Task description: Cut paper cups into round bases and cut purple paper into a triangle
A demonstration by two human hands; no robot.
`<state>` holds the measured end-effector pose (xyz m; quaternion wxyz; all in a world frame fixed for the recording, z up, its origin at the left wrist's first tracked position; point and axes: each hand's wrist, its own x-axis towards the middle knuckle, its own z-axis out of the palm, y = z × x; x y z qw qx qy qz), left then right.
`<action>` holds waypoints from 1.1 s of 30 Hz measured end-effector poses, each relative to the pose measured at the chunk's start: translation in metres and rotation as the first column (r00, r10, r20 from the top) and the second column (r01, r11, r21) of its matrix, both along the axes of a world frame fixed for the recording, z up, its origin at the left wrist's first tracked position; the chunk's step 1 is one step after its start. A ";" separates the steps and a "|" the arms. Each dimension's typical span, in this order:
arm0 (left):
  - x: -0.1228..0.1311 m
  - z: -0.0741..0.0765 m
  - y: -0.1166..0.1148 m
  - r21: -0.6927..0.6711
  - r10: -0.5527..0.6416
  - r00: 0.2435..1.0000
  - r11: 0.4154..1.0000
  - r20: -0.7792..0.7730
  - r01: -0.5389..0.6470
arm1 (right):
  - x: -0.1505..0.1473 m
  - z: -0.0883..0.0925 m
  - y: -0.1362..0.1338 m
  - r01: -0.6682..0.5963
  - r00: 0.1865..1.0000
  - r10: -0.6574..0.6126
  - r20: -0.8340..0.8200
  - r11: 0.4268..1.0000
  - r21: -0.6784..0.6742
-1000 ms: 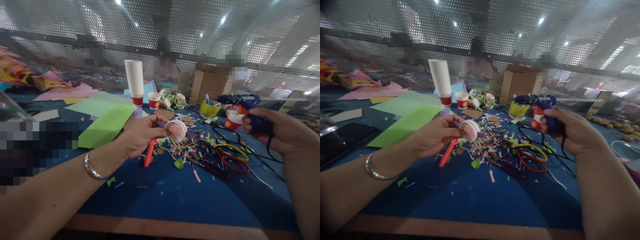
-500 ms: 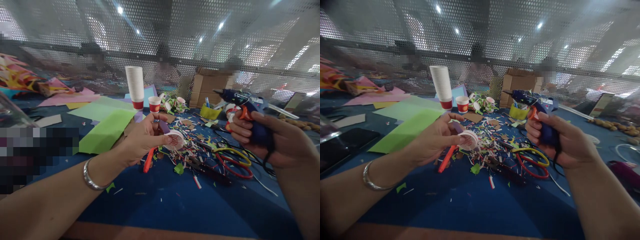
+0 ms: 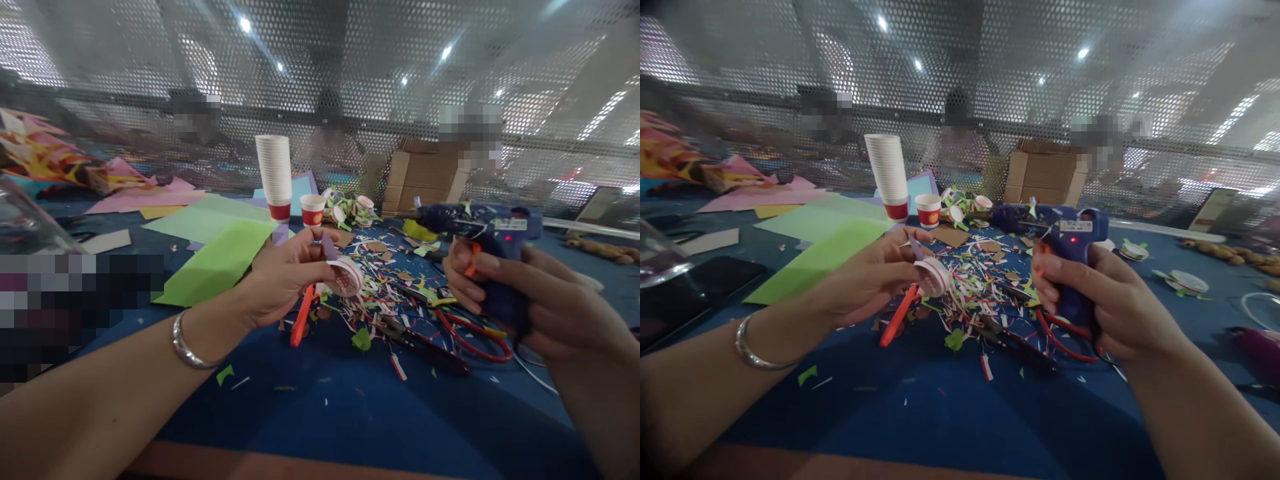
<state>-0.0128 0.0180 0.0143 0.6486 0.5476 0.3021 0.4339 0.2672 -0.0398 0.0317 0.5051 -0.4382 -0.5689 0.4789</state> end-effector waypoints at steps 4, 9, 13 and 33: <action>-0.001 -0.002 0.005 -0.004 0.038 0.999 0.999 0.010 -0.038 | 0.004 -0.008 -0.002 0.053 0.965 -0.054 0.258 0.999 0.012; -0.002 -0.003 0.007 0.002 0.057 0.998 0.998 -0.016 -0.056 | -0.001 -0.008 -0.001 -0.023 0.870 -0.063 0.488 0.986 0.167; -0.001 -0.001 0.004 0.016 0.032 0.998 0.999 -0.049 -0.031 | -0.007 -0.005 -0.002 -0.071 0.836 -0.069 0.544 0.970 0.232; 0.000 0.000 -0.001 -0.008 -0.062 0.996 0.998 -0.061 0.061 | -0.005 -0.009 -0.004 -0.113 0.710 -0.188 0.679 0.921 0.373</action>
